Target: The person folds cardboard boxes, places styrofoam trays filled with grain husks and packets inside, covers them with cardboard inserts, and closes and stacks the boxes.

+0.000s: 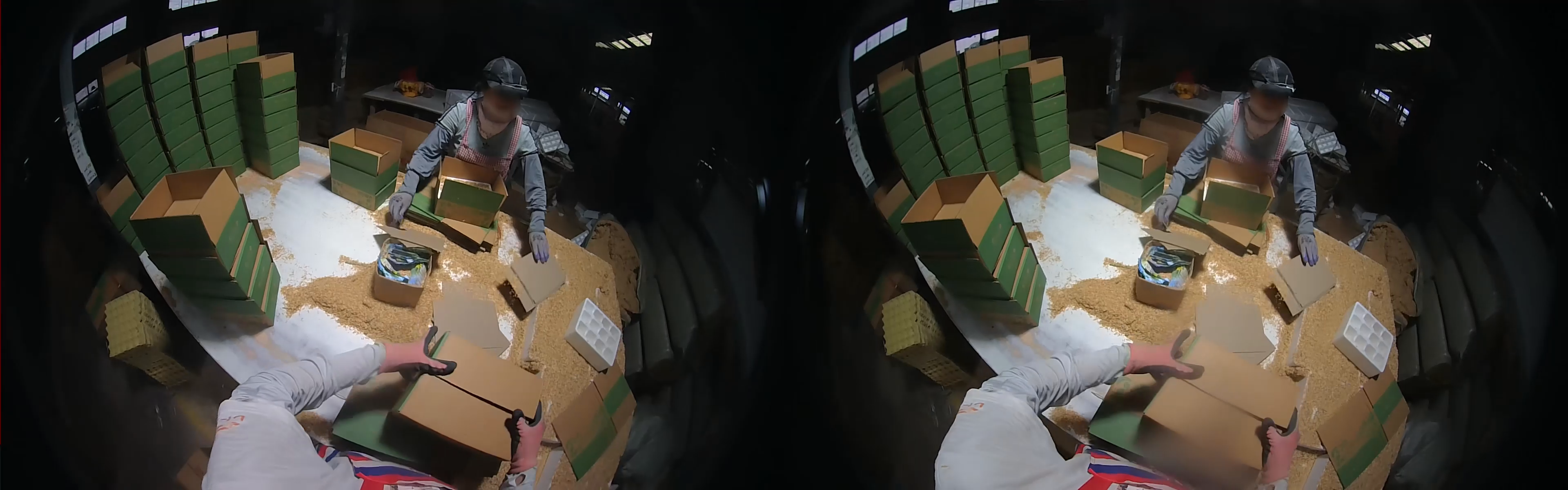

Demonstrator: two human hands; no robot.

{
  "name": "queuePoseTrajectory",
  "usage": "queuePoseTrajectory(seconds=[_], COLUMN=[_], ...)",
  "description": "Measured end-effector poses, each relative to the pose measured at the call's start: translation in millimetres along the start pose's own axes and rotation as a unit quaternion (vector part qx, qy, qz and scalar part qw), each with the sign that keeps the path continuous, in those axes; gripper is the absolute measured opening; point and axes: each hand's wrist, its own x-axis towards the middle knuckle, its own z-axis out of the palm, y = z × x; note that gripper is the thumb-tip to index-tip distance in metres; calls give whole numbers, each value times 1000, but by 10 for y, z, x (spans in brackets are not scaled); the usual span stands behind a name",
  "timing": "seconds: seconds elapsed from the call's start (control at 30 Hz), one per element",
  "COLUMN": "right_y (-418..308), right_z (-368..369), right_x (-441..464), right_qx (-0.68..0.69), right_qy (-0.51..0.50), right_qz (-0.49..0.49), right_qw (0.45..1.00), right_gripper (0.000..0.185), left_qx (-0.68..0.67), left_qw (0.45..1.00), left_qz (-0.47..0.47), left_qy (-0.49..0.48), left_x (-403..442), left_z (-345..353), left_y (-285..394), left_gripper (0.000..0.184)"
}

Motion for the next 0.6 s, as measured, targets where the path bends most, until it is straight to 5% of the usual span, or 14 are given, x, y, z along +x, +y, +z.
queuePoseTrajectory(seconds=[0.1, 0.13, 0.17, 0.23, 0.3, 0.33, 0.37, 0.4, 0.43, 0.47, 0.5, 0.53, 0.6], right_y=[-348, -612, -894, -338, 41, 244, 30, 29, -31, -100, 92, 308, 510], right_z=[244, 250, 289, 110, 191, 211, 326, 349, 351, 296, 168, 4, -580], right_x=[22, 22, -56, -94, -234, -275, -395, -421, -481, -503, -517, -400, -390], right_qx=[1, 98, 182, -8, -138, -113, -178, -177, -157, -141, -147, -156, -188], right_qy=[3, -31, -225, -50, 48, 61, 95, 108, 98, 56, 103, 143, 317], right_qz=[-225, -146, -180, -117, -57, -114, -123, -153, -97, -34, -92, -161, -141], right_qw=[974, 984, 940, 992, 988, 985, 972, 966, 978, 988, 980, 964, 919], right_gripper=[45, 47, 45, 27, 22, 27, 28, 30, 31, 32, 34, 36, 45], left_qx=[99, 179, 251, 431, 527, 508, 256, 124, -32, -52, 193, 254, 270], left_qw=[940, 884, 813, 754, 762, 782, 900, 944, 950, 945, 903, 883, 876], left_qz=[317, 417, 508, 490, 377, 360, 328, 242, 172, 131, 154, 177, 171], left_qy=[71, 113, 137, 74, 12, 23, 128, 188, 260, 296, 352, 353, 361], left_x=[-277, -368, -484, -787, -1005, -959, -816, -730, -655, -511, -300, -143, -3], left_z=[126, 169, 236, 223, -73, -213, -142, 13, 173, 238, 260, 199, 151], left_y=[-111, -238, -400, -942, -1357, -1217, -863, -576, -303, -159, -307, -416, -476], left_gripper=[100, 89, 77, 51, 37, 38, 42, 45, 49, 51, 51, 53, 55])
